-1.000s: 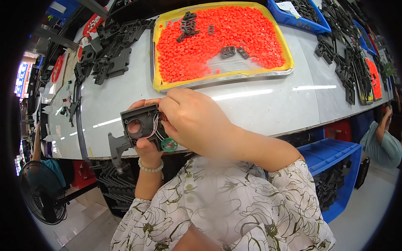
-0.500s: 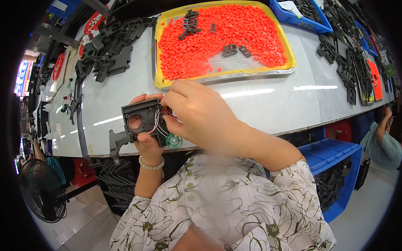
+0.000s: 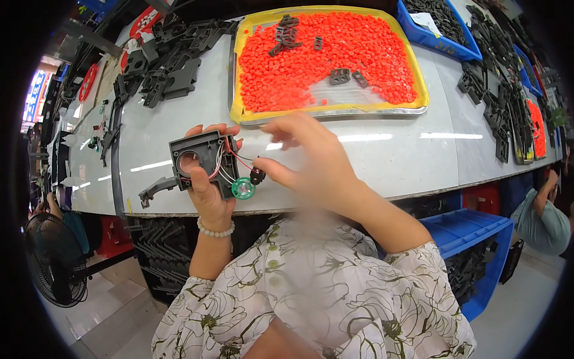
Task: The person assembles small plastic components by hand, taking red pieces and black pieces from a tray and fitting them together.
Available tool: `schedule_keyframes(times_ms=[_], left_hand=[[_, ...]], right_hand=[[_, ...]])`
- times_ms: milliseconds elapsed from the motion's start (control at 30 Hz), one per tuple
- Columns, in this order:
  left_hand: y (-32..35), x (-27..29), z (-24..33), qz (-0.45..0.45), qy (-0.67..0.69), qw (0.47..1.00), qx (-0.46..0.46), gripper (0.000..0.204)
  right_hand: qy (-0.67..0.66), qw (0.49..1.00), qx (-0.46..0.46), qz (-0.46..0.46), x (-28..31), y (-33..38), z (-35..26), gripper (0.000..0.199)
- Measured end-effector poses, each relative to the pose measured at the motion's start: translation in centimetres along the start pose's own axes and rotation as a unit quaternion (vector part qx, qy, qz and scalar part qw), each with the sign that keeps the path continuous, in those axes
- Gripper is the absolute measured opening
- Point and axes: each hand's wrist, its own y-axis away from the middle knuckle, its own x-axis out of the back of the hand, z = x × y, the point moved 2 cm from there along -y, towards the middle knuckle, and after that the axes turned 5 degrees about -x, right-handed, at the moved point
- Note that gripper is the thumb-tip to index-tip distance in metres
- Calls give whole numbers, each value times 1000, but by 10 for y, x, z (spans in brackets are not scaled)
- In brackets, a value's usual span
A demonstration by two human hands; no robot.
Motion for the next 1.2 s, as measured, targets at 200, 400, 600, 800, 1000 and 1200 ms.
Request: schedule_keyframes(times_ms=[200, 400, 600, 800, 1000, 1200], left_hand=[[-2, -5, 0, 17, -9, 1000, 6, 84], [-2, -5, 1, -17, -32, 999, 19, 99], [5, -11, 7, -55, -13, 994, 92, 108], [13, -4, -2, -65, 38, 990, 121, 113], [25, 20, -18, -39, 43, 991, 121, 108], [16, 5, -8, -34, 36, 991, 127, 105]], right_hand=[[77, 983, 139, -86, -6, 18, -14, 30], [136, 968, 196, -77, -4, 7, -22, 33], [10, 968, 182, -172, -2, -19, -34, 21], [18, 968, 139, -207, -9, -40, -31, 23], [22, 978, 48, -200, -14, -41, -37, 17], [-17, 978, 156, -138, -19, -43, -14, 21]])
